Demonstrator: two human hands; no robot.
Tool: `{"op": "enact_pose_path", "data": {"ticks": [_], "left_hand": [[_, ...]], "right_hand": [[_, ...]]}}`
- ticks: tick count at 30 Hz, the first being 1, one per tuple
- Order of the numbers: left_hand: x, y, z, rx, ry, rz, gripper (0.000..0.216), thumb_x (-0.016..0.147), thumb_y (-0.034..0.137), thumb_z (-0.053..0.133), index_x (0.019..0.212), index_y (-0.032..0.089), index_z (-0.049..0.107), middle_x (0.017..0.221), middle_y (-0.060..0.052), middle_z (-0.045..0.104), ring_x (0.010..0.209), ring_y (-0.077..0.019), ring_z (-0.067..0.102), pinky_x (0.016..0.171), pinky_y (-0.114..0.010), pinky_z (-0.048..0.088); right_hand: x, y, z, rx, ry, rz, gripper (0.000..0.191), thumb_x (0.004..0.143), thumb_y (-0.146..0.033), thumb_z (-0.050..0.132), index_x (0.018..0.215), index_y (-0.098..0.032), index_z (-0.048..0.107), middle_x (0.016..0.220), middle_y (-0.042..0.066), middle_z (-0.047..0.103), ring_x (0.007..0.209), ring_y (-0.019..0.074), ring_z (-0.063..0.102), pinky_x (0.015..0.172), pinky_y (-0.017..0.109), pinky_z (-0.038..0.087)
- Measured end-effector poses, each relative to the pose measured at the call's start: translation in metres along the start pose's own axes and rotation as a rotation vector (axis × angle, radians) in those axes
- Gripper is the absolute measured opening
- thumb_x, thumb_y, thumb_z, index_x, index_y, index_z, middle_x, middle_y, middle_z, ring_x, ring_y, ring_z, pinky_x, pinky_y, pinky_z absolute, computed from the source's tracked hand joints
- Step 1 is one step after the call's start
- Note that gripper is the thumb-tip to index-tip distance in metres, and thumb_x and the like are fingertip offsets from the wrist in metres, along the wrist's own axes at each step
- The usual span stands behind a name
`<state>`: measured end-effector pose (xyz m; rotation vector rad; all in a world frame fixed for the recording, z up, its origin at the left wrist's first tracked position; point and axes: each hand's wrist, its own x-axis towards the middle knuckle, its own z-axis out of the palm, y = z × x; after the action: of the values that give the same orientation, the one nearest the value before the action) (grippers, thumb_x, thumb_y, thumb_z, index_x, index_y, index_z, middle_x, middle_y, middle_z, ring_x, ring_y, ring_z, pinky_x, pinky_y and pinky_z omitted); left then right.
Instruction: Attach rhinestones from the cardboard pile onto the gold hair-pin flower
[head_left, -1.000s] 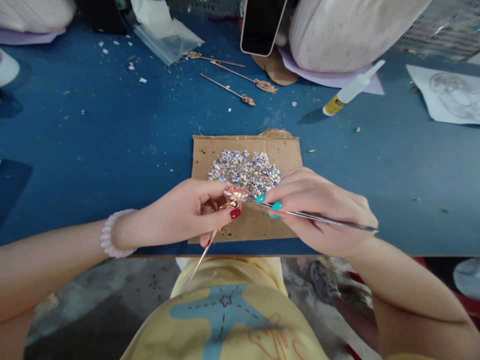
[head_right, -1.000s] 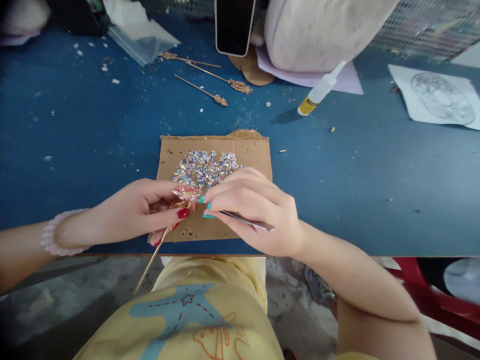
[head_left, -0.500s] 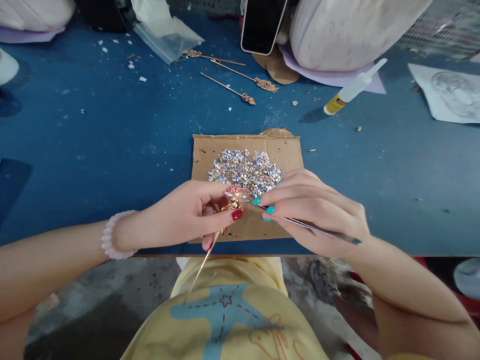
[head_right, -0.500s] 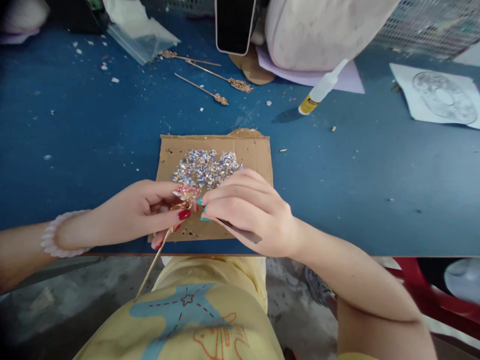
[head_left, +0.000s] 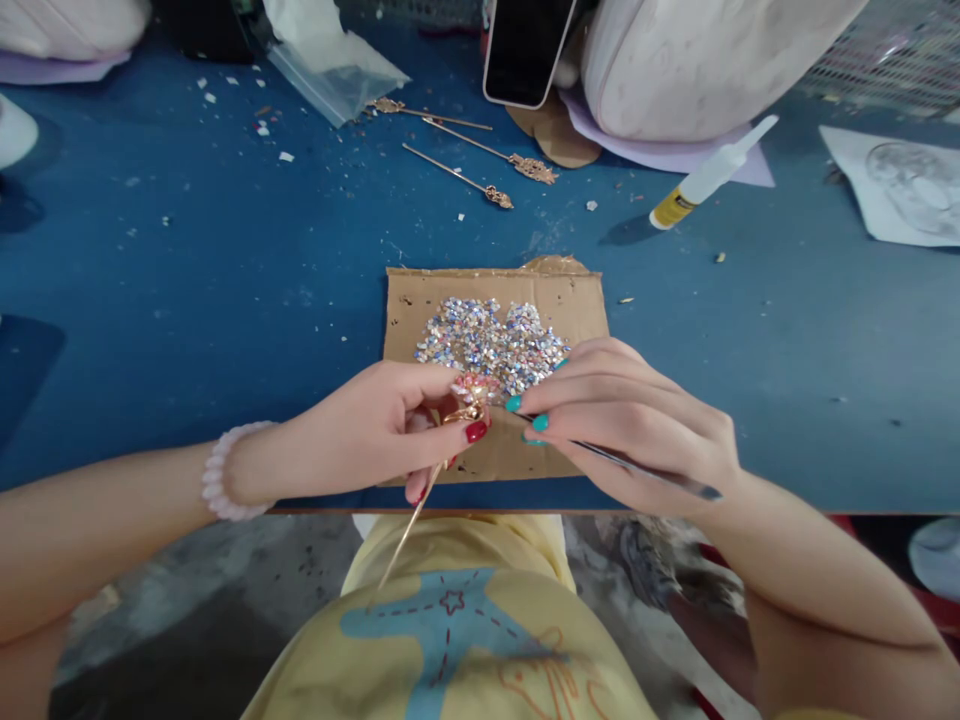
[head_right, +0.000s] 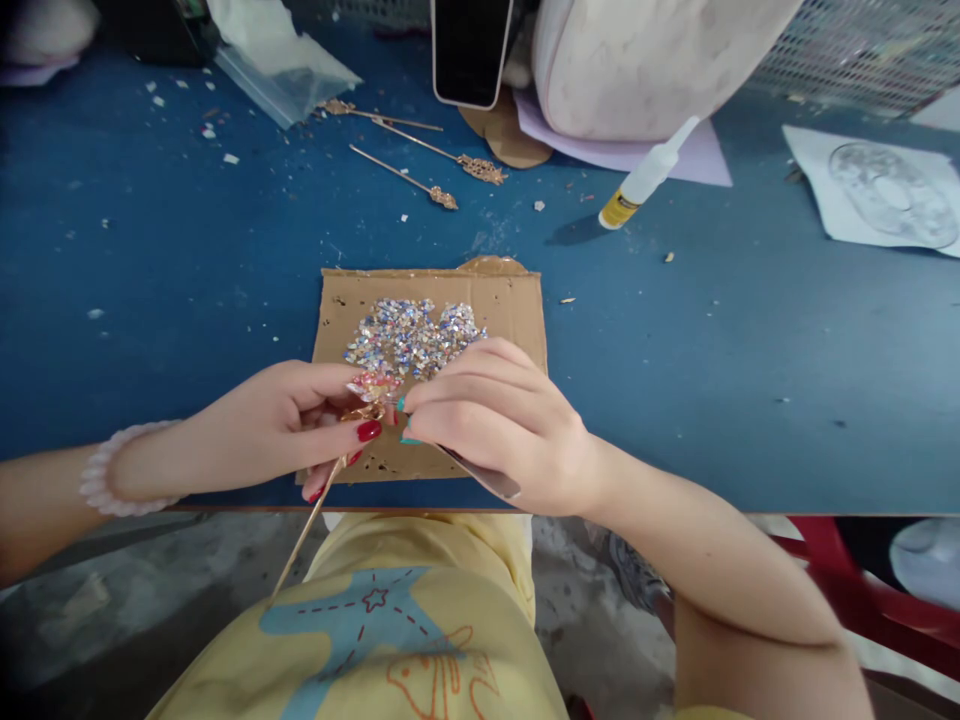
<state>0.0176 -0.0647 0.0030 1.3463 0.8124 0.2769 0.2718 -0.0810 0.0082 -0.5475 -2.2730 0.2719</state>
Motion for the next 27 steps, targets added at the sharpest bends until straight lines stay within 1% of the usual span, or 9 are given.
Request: {"op": "enact_pose_path", "data": {"ticks": [3,7,11,14,20,25,27], "left_hand": [[-0.0005,-0.0008,-0.0004,-0.006,-0.004,-0.003,0.012,0.092,0.023,0.067,0.084,0.022,0.058,0.06,0.01,0.058,0.043,-0.0052,0.063,0.043,-0.012,0.049],[-0.0013,-0.0001,0.0,-0.004,-0.003,-0.002,0.011,0.093,0.023,0.066,0.085,0.022,0.058,0.059,0.01,0.059,0.042,-0.0044,0.062,0.043,-0.011,0.049],[-0.0011,-0.0003,0.0,0.025,0.001,0.002,0.01,0.093,0.025,0.066,0.087,0.022,0.059,0.058,0.01,0.06,0.042,-0.0057,0.062,0.043,-0.012,0.049],[-0.0008,-0.0005,-0.0001,0.036,0.006,0.002,0.011,0.093,0.026,0.066,0.086,0.023,0.059,0.059,0.009,0.059,0.042,-0.0064,0.062,0.042,-0.014,0.05],[-0.0003,-0.0005,0.0001,0.009,-0.002,-0.004,0.012,0.094,0.028,0.066,0.086,0.022,0.059,0.06,0.01,0.057,0.043,-0.005,0.062,0.044,-0.013,0.049],[-0.0021,0.0,-0.0005,0.02,-0.003,0.009,0.012,0.096,0.028,0.065,0.088,0.021,0.06,0.06,0.01,0.057,0.044,-0.0045,0.061,0.045,-0.012,0.049],[-0.0022,0.0001,-0.0006,0.027,-0.005,0.016,0.011,0.096,0.028,0.065,0.089,0.022,0.059,0.061,0.011,0.057,0.044,-0.0043,0.061,0.045,-0.012,0.048]], "right_hand": [[-0.0001,0.0002,-0.0007,-0.01,-0.013,-0.01,0.019,0.095,-0.002,0.065,0.103,-0.019,0.067,0.101,0.01,0.085,0.09,0.0205,0.08,0.083,0.038,0.066],[0.0004,-0.0005,-0.0016,-0.008,-0.021,-0.022,0.018,0.094,-0.002,0.065,0.103,-0.018,0.067,0.102,0.012,0.085,0.091,0.0214,0.081,0.084,0.039,0.066],[0.0005,-0.0019,-0.0032,-0.023,-0.033,0.002,0.02,0.095,-0.003,0.064,0.103,-0.021,0.067,0.103,0.01,0.085,0.091,0.021,0.082,0.085,0.039,0.066],[0.0003,-0.0023,-0.0038,-0.019,-0.023,-0.005,0.02,0.094,-0.003,0.065,0.102,-0.021,0.068,0.103,0.009,0.085,0.09,0.0213,0.082,0.085,0.04,0.066],[-0.0008,-0.0034,-0.0024,-0.038,-0.031,0.008,0.021,0.096,-0.003,0.062,0.101,-0.022,0.068,0.102,0.007,0.086,0.09,0.0197,0.081,0.086,0.038,0.066],[-0.0012,-0.0043,-0.0019,-0.03,-0.021,0.001,0.017,0.095,-0.002,0.066,0.102,-0.018,0.068,0.101,0.011,0.085,0.091,0.02,0.08,0.088,0.039,0.066],[-0.0011,-0.0042,-0.0017,-0.029,-0.013,-0.009,0.016,0.095,-0.003,0.066,0.101,-0.018,0.068,0.101,0.01,0.085,0.09,0.0195,0.08,0.087,0.038,0.066]]}}
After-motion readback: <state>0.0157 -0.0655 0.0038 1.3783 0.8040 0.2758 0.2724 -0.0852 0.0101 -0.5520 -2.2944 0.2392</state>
